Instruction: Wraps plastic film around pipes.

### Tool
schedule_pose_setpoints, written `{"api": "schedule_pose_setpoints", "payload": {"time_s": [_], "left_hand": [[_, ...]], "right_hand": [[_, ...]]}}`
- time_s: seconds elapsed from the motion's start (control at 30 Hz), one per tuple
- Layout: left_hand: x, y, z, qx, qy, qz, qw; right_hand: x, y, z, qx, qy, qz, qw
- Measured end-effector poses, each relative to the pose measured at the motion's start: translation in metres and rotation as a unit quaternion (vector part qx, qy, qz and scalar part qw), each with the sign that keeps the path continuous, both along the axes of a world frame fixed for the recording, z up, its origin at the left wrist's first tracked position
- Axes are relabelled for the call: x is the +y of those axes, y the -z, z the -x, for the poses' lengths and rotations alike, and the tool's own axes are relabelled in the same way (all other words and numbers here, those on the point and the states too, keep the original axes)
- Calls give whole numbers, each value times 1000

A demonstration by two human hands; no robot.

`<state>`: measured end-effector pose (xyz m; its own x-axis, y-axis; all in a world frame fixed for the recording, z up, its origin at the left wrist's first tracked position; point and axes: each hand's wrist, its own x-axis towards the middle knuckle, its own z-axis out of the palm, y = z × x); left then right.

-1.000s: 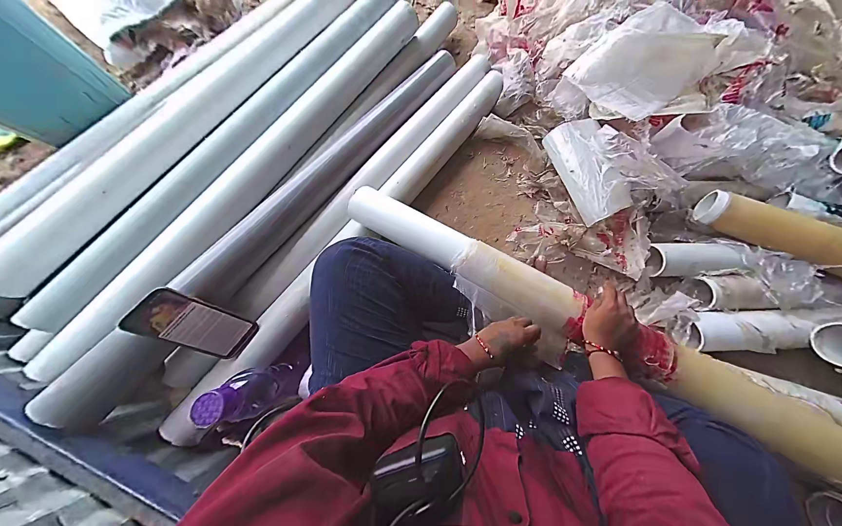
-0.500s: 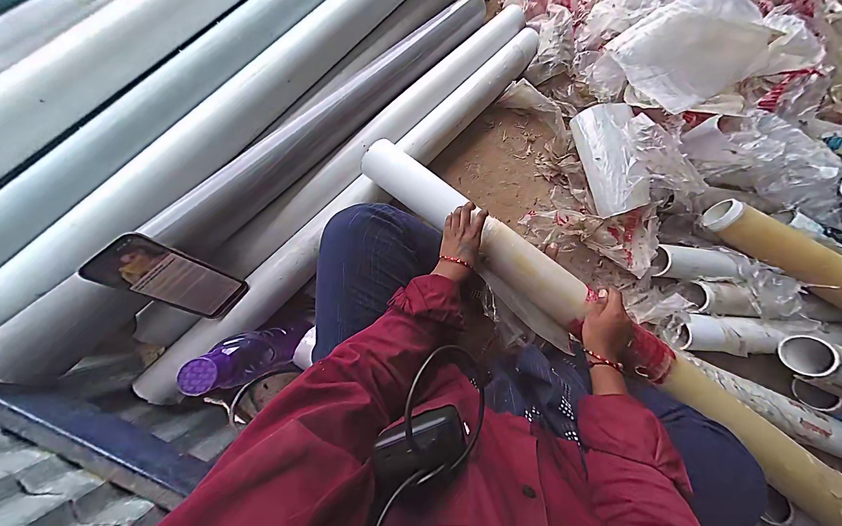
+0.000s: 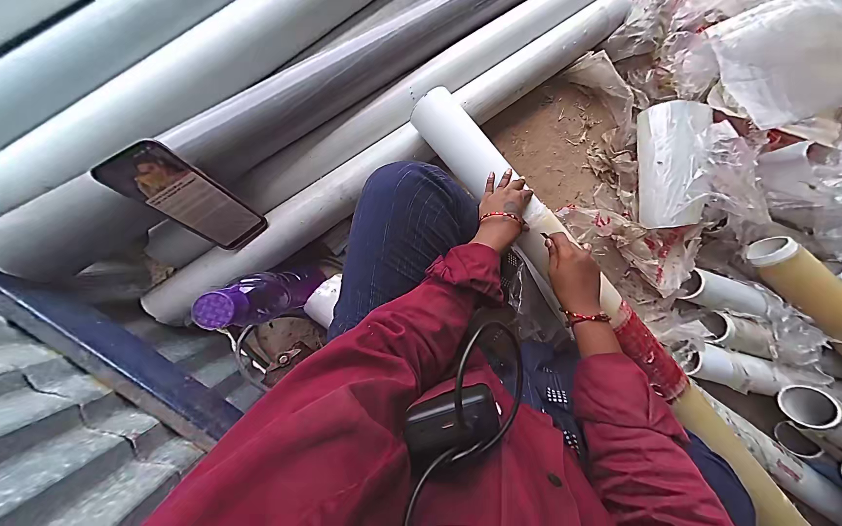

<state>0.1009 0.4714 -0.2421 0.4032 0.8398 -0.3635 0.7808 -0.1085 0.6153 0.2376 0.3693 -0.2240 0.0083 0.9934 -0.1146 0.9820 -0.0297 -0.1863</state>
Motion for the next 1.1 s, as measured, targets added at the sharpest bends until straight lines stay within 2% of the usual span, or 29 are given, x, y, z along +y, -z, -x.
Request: {"api": "schedule_pose_setpoints", "payload": {"time_s": [0.17,0.33,0.63,0.87,1.1], "left_hand": [[2,1,-1,-19,0,12,1000],[2,-2,-1,-17,9,23,1000],[0,-1,-1,-22,7,22,999],[-2,7,-2,-13,11,-3,1000],[-3,8,-2,15,24,-15,999]], "right_hand": [[23,-4,10,-85,-1,52,995],[29,-7,10,-90,-1,66,994],[27,-3,15,-159,-48,38,985],[25,-22,19,-194,-27,128,972],[4,-22,-4,-201,-30,131,970]]}}
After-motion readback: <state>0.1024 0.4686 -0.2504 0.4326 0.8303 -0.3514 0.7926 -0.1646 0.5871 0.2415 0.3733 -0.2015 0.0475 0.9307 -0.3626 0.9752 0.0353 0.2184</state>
